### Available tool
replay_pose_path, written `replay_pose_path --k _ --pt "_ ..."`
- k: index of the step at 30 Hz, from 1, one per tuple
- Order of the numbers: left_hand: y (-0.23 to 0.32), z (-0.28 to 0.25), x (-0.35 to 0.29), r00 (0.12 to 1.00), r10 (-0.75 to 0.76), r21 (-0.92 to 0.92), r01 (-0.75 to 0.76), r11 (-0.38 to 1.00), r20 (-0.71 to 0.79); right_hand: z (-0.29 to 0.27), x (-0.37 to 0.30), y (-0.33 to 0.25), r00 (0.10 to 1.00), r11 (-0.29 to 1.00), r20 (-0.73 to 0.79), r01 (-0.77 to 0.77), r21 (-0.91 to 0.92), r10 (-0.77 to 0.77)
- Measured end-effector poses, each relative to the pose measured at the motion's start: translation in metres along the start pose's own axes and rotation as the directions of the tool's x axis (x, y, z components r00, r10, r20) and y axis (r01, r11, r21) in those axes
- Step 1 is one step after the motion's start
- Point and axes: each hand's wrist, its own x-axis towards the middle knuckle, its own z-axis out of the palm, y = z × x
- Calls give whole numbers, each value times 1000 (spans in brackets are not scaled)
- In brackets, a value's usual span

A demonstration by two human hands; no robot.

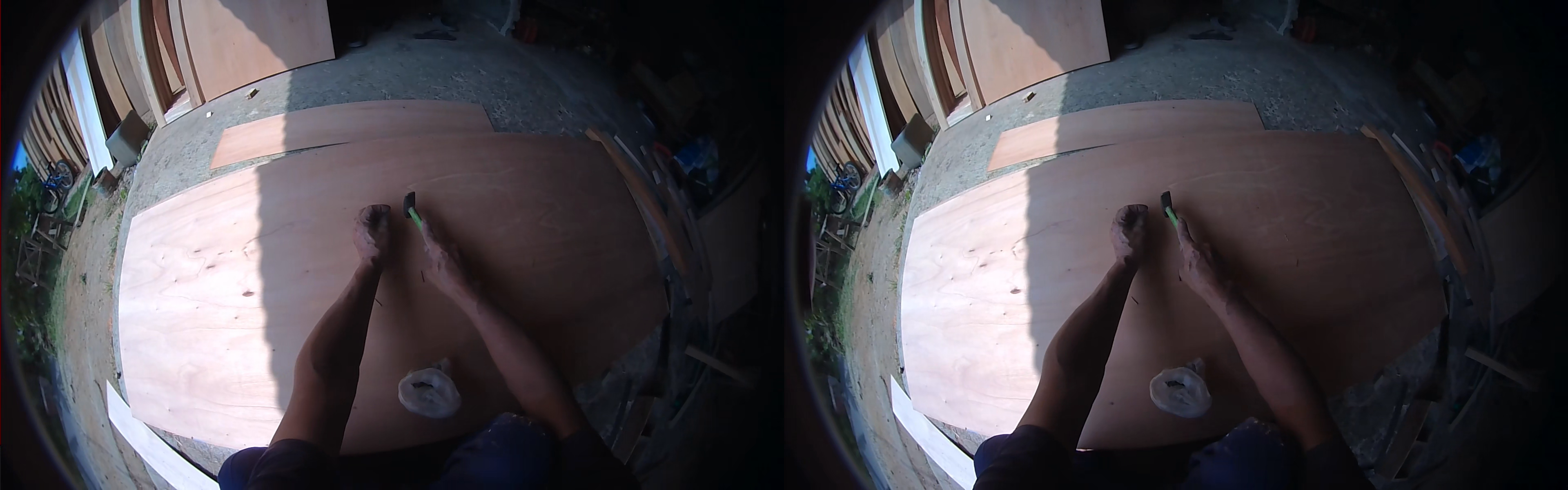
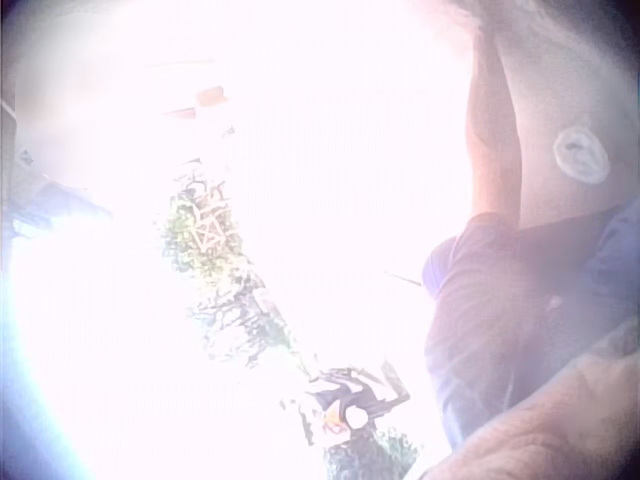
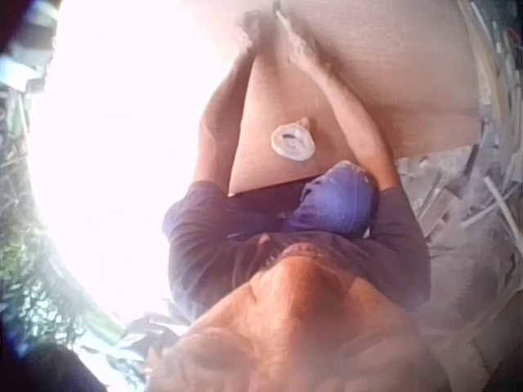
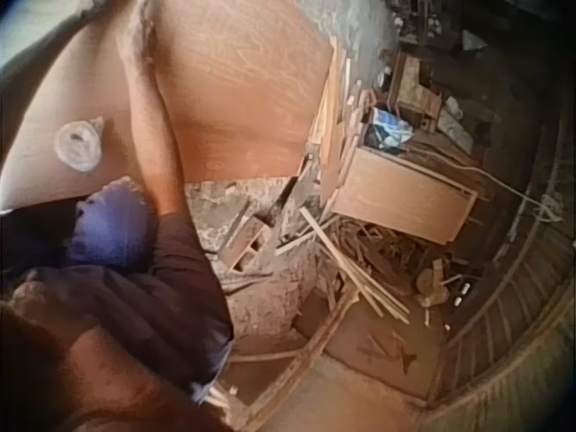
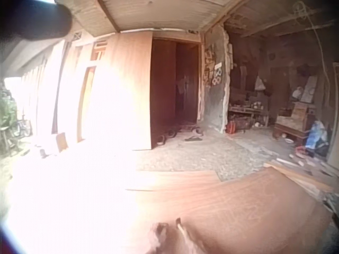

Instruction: The person hammers nails into a wooden frame to attach a large plywood sheet. They then move the assembled piece and position another sheet on the floor, continuing to hammer nails along the edges to secure the wood pieces together.

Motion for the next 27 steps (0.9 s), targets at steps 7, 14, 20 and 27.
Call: replay_pose_path --k 7,14,20,27 --pt "21 9 -6 999 37 315 -40 948 14 -26 -1 -10 998 997 24 -65 -39 66" --pt "28 8 -4 998 -26 285 8 959 58 -24 -1 -10 995 998 95 -39 -43 43" --pt "29 8 -6 997 28 372 -55 927 76 -33 -3 -14 988 990 95 -124 61 118" --pt "34 10 -6 995 -61 350 27 936 85 -31 -1 -23 998 998 -64 22 63 -18"
